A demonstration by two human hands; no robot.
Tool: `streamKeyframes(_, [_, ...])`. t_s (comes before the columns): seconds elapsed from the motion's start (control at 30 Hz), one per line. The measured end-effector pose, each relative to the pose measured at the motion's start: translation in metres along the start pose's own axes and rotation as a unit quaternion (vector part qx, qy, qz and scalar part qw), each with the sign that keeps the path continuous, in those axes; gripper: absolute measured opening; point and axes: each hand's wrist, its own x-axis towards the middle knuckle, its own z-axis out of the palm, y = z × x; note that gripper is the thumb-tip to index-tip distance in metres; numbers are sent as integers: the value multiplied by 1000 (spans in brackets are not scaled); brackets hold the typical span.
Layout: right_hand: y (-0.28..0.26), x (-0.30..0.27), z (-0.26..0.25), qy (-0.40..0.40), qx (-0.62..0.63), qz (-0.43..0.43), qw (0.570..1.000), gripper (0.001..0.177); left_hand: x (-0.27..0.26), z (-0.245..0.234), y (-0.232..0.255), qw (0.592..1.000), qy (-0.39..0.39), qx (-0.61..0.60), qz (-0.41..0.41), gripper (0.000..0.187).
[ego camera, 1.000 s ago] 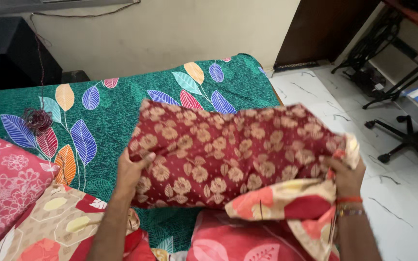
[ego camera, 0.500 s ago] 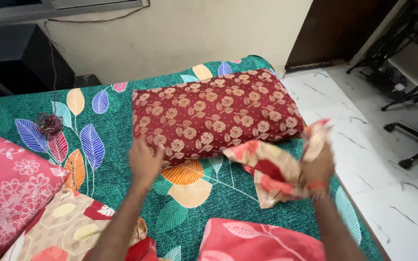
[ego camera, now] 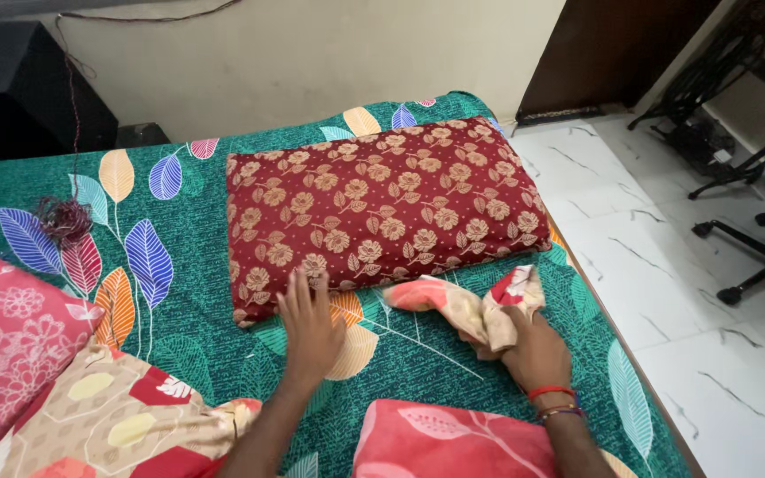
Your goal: The person puts a patterned pillowcase onto a pillow on a bed by hand, sliding the pillow inside the fabric and smoothing it out.
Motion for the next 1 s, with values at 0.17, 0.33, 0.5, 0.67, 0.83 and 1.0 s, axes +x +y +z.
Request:
streamKeyframes(0.17, [-45,29,-47,282,127,-106,945,35,-31,1,45,975,-204,-74,-44,96])
streamKeyframes(0.33, [-110,94,-96,384,130,-194,893,50,-37,3,50,926,-366,-42,-78,126])
streamKeyframes(0.5, [-157,161,-69,397,64,-217,889,67,-52,54,26,925,-376,-34,-53,139])
streamKeyframes(0.67, [-190,198,27,92,-104,-294,946,93,-62,81,19,931,-361,-23,-36,141])
streamKeyframes(0.83, [-186,209,50,7,-94,-299,950,92,-61,81,17,928,-370,-30,-33,139])
streamKeyframes(1.0, [-201,206,30,133,-48,-315,938,81,-54,71,19,911,-406,-61,-50,138])
